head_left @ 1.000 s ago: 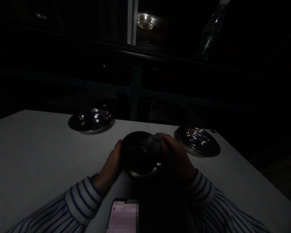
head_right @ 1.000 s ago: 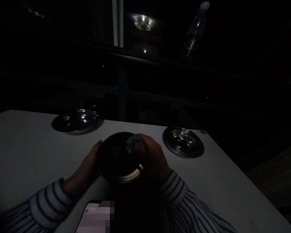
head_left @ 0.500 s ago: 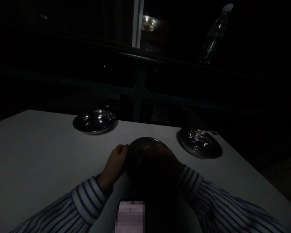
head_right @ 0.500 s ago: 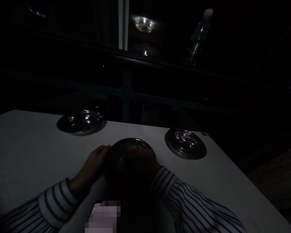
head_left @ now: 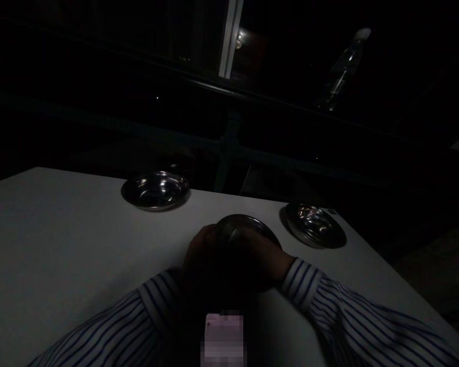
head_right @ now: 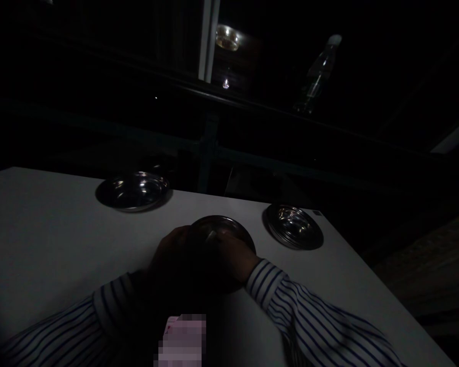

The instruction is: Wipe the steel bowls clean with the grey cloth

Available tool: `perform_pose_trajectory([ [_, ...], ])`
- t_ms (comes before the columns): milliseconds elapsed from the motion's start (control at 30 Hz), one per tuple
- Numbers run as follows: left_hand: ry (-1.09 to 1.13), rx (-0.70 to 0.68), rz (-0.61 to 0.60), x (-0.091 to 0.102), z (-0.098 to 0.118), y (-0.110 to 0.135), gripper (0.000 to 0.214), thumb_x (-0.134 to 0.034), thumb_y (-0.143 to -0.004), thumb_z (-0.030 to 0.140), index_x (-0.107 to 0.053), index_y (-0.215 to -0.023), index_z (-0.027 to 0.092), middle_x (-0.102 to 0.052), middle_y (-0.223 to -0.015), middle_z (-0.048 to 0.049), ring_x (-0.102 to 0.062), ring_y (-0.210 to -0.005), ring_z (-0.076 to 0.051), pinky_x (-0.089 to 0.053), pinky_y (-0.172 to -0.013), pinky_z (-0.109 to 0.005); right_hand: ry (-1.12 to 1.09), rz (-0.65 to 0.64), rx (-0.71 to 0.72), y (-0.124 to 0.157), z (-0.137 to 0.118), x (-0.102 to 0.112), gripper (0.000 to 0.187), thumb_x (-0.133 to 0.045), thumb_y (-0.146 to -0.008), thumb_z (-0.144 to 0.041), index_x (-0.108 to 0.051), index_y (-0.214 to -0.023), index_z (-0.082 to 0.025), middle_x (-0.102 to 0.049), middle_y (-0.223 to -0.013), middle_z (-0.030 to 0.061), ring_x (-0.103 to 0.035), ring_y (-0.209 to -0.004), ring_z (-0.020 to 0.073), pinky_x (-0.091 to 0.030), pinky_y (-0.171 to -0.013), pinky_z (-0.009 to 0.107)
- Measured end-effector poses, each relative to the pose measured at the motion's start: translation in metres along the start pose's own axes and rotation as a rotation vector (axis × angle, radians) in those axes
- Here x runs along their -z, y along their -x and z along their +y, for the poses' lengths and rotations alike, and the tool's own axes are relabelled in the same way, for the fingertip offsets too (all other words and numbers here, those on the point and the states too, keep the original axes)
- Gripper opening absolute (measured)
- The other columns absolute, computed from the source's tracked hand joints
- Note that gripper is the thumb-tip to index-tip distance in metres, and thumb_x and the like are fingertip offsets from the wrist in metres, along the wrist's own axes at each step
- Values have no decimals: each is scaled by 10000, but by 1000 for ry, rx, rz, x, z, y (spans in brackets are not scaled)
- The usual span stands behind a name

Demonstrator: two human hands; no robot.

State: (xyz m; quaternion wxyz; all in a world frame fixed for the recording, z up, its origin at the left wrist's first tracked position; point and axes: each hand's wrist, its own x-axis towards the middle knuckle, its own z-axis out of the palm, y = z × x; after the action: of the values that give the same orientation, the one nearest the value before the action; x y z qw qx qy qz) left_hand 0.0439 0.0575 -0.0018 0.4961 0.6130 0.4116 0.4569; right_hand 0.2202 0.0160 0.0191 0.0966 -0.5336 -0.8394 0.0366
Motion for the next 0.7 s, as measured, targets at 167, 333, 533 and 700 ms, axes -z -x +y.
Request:
perform_pose_trajectory([
  [167, -89, 163, 50, -5, -10, -10, 265, -427, -747, 309, -598, -901, 176, -690, -820, -83, -624, -762, -236, -472, -667, -345, 40, -96, -59, -23, 3, 8, 311, -481, -799, -86, -603, -1083, -111, -622, -1048, 123, -570, -995, 213, -431, -887, 333],
  [333, -104, 142, 56, -11, -14, -15, 281, -404, -764, 296, -622, -863, 148, -687, -852, -110, -619, -789, -224, -455, -712, -326, 55, -186, -32, -22, -12, 11, 285, -499, -786, -75, -628, -1039, -101, -614, -1061, 144, -557, -1012, 236, -412, -895, 360],
  [533, -47, 41, 4, -10, -11, -8, 336, -371, -803, 294, -650, -937, 163, -694, -868, -76, -621, -809, -209, -450, -720, -298, 26, -301, 51, -11, -33, 15, 248, -596, -759, -166, -648, -997, -118, -635, -1042, 111, -583, -962, 203, -428, -864, 290],
  [700, 15, 19, -20, -9, -13, -9, 346, -419, -786, 305, -653, -981, 139, -705, -910, -71, -630, -831, -205, -464, -742, -289, 28, -229, 19, -31, -14, 8, 247, -460, -823, -86, -627, -1005, -96, -609, -1092, 141, -557, -1025, 214, -404, -884, 321],
])
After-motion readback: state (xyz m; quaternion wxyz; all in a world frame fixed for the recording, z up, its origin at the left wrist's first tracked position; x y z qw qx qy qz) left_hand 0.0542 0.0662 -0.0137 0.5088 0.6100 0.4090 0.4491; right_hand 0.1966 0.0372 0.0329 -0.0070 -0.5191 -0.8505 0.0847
